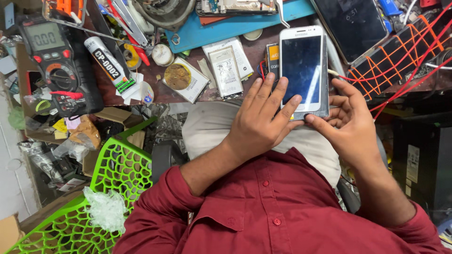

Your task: The person uses a soldering iron to work on a small electronic component, then handles a smartphone and a circuit board, applying heat to a solder joint. The person also opens a small box containing a battery.

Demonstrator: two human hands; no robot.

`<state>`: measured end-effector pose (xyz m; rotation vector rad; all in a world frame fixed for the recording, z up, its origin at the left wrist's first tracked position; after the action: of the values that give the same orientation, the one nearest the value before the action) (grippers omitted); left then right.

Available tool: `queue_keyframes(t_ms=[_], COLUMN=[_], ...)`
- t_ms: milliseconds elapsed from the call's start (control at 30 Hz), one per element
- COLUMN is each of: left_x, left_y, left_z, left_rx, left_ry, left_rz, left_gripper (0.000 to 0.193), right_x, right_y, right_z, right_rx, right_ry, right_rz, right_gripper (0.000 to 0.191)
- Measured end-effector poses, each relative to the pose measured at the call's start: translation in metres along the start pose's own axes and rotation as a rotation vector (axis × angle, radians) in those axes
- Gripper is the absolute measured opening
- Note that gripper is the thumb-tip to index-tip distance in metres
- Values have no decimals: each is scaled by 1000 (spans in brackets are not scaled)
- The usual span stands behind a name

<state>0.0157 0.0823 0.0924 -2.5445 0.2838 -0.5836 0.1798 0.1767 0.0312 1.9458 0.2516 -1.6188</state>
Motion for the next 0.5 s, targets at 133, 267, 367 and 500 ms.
queue_keyframes(t_ms=[133, 267, 367, 500], left_x=[3, 5, 1, -3], left_y=[1, 3, 6, 12], left_z=[0, -1, -5, -13], left_rx=[-1, 35, -3, -42], left_ry=[-91, -142, -110, -101], left_rz=[141, 252, 271, 299], left_gripper=[48, 48, 44, 41], right_x=[4, -9, -27, -44], right_y=[3, 5, 8, 14], right_z=[-7, -2, 12, 30], right_rx=[55, 50, -41, -61], right_ry=[-146, 91, 399, 871], right_rz=[47, -17, -171, -457], right_gripper=[77, 83, 91, 76])
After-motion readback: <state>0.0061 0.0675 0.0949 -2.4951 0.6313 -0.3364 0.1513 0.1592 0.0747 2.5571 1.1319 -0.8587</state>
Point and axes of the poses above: each hand's wrist, its own y-axis away from the middle knuckle, its own z-axis out of the palm, x = y × z, the point moved 8 cm from there along -y, towards the middle knuckle, and after that the axes turned 3 degrees about z, right-handed, at the moved point
